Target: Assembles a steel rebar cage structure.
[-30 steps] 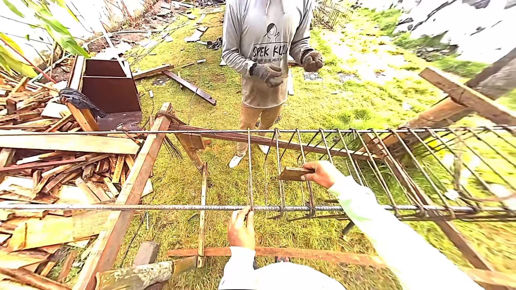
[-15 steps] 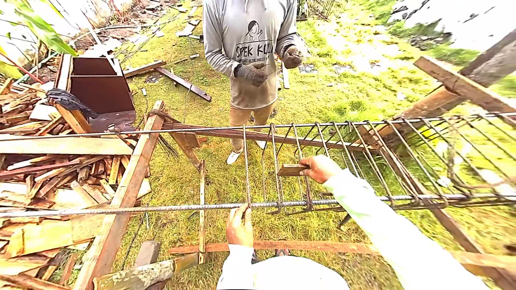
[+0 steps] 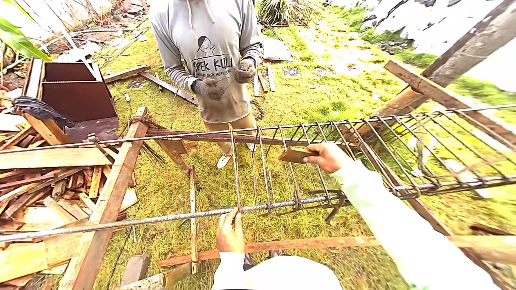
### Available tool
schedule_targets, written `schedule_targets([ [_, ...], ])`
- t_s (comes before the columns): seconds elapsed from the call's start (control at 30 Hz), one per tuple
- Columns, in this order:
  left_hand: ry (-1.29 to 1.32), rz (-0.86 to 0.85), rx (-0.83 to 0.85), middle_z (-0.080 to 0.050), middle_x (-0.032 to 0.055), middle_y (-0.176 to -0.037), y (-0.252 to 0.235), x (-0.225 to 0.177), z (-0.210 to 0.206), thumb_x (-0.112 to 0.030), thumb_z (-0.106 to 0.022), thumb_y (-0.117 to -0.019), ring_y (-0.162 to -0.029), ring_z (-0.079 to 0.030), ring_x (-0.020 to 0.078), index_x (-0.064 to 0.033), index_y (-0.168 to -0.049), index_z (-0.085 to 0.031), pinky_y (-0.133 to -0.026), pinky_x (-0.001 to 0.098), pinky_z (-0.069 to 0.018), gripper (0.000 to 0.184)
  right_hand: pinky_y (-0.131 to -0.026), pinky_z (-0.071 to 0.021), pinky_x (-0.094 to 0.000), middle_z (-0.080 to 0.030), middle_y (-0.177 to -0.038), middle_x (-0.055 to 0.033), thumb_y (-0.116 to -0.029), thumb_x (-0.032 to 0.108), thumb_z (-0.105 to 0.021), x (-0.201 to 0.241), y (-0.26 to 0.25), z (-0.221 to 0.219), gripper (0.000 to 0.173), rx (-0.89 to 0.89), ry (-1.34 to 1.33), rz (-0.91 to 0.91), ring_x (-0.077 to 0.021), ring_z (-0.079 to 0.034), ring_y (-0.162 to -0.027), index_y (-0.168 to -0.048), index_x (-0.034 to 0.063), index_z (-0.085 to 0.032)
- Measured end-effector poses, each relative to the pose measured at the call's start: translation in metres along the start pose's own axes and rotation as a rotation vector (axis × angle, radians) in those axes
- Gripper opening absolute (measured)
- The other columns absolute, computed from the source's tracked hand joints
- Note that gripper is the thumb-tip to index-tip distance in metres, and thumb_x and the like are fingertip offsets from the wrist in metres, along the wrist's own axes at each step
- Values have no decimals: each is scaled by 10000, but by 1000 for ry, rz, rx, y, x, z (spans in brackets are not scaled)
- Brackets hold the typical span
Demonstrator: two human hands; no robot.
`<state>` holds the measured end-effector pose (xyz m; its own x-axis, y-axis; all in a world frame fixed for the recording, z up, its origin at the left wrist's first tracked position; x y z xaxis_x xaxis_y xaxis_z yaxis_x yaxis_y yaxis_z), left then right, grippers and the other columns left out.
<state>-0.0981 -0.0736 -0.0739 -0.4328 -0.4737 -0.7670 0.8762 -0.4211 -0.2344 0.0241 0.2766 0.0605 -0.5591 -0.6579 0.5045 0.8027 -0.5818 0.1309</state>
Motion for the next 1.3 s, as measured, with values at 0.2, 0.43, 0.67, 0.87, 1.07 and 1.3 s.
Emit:
schedule_targets([
  [0.2, -4, 26, 11, -741, 112, -1049, 1, 0, 0, -143, -725, -928, -904, -727, 199, -69, -1103, -782, -838, 378, -609, 199, -860, -536, -636, -749, -958, -144, -960, 229, -727, -50, 9, -20, 130, 173, 258, -201, -363, -712, -951, -1028, 126, -768],
  [0.43, -20, -14, -17, -742, 107, -1032, 1, -1, 2, -134, -730, -919, -881, -721, 165, -62, -1088, -784, -809, 323, -608, 192, -843, -549, -613, -755, -930, -114, -946, 251, -736, -72, 10, -30, 131, 157, 234, -184, -329, -720, -919, -1021, 151, -777],
  [0.67, -30, 6, -33, -739, 124, -1035, 1, -3, 1, -116, -731, -915, -844, -719, 189, -50, -1090, -783, -782, 343, -607, 194, -920, -526, -612, -738, -1091, -158, -976, 199, -687, -41, 10, -23, 185, 299, 415, -230, -381, -688, -1078, -1139, 129, -742],
  [0.87, -32, -2, -49, -734, 142, -1027, 1, -4, -1, -118, -714, -928, -853, -722, 197, -33, -1106, -774, -788, 342, -609, 206, -919, -526, -612, -727, -1104, -188, -978, 139, -657, -32, 9, -23, 233, 359, 503, -173, -401, -686, -1081, -1203, 104, -707],
  [1.07, -82, 20, -30, -739, 142, -1067, 2, -5, 0, -137, -718, -938, -898, -729, 247, -65, -1117, -781, -815, 432, -604, 202, -907, -534, -614, -735, -1066, -172, -953, 134, -686, -50, 1, -32, 213, 327, 494, -81, -388, -695, -1045, -1157, 98, -733],
  [1.3, -92, -7, -76, -741, 137, -1029, 4, -10, 3, -126, -725, -928, -880, -726, 255, -60, -1094, -788, -800, 444, -602, 189, -864, -523, -686, -742, -1007, -196, -930, 146, -747, -82, -3, 43, 176, 35, 381, -121, -429, -705, -979, -1097, 91, -748],
])
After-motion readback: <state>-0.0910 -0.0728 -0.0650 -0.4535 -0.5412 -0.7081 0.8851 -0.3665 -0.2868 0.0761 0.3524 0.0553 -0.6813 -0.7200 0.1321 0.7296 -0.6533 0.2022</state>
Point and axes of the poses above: each hand's wrist, its own y-axis away from the middle knuckle, its own z-axis out of the back of the hand, x = y × z, the point moved 4 cm from there along -y, towards the middle knuckle
